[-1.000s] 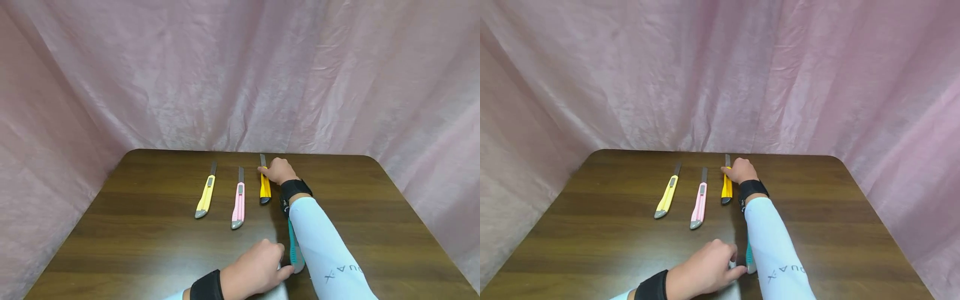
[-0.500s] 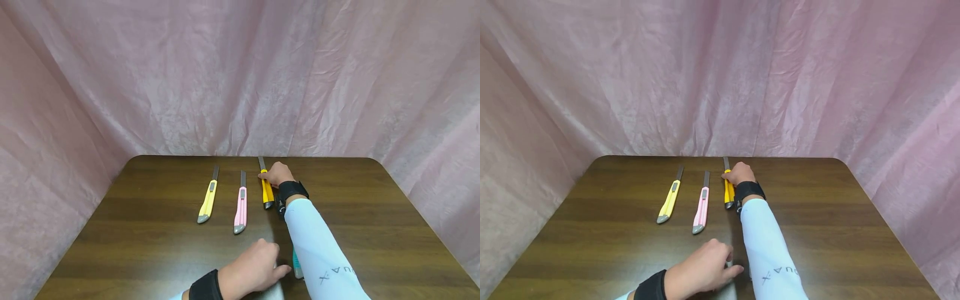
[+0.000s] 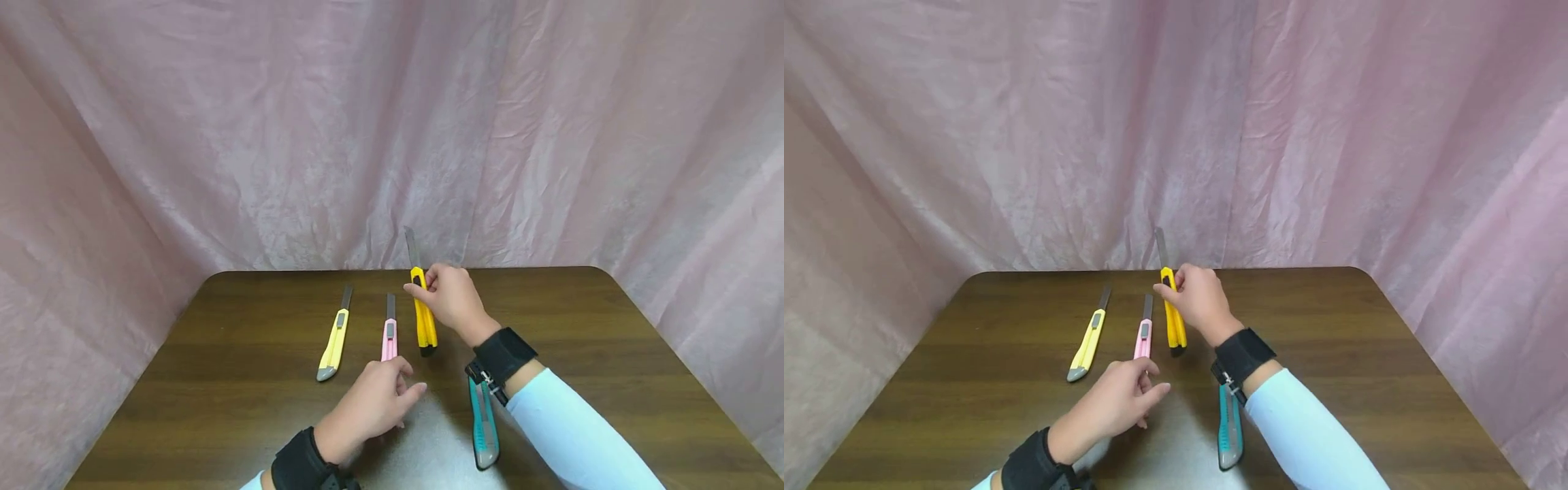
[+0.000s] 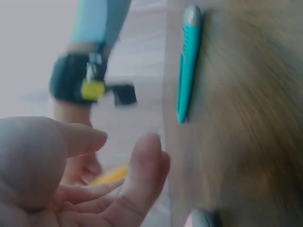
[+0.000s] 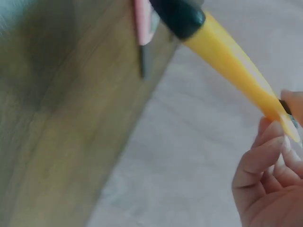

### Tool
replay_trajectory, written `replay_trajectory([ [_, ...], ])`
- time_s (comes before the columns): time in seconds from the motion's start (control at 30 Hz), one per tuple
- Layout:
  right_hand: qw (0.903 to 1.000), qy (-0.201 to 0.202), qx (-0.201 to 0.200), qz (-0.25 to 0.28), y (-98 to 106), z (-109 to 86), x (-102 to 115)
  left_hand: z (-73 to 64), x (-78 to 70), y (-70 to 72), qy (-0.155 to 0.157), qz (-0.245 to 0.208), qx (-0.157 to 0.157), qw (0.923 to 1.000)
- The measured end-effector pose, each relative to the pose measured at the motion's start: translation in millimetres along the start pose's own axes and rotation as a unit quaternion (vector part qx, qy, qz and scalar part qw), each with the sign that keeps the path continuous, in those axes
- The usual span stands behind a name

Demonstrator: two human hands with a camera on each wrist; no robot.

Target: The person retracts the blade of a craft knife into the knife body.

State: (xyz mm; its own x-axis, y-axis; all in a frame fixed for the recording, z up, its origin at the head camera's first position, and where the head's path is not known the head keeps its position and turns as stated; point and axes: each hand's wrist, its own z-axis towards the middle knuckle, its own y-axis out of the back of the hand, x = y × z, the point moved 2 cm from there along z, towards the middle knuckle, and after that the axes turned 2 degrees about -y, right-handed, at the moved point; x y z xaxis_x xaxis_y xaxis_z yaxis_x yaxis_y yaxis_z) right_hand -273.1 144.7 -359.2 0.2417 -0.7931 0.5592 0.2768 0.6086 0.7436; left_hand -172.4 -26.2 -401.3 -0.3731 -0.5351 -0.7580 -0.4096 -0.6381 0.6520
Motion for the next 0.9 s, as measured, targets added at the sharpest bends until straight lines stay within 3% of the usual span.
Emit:
replay_trajectory([
  [0.2,0.9910,0.113,-0.067,0.024,20,-42.1,32,3.1,9.4,9.6,-0.020,-0.034,-0.044,0.9983],
  [0.4,0.9805,0.153,-0.092,0.083,29,-71.0,49,-0.6,9.5,11.4,-0.072,-0.098,-0.066,0.9903],
  [0.63,0.9704,0.151,-0.096,0.162,32,-85.9,56,-12.4,4.8,8.5,-0.133,-0.161,-0.064,0.9760],
  [0.9,0.9608,0.089,-0.089,0.247,47,-93.8,60,-14.1,-0.9,1.2,-0.162,-0.193,-0.047,0.9666],
])
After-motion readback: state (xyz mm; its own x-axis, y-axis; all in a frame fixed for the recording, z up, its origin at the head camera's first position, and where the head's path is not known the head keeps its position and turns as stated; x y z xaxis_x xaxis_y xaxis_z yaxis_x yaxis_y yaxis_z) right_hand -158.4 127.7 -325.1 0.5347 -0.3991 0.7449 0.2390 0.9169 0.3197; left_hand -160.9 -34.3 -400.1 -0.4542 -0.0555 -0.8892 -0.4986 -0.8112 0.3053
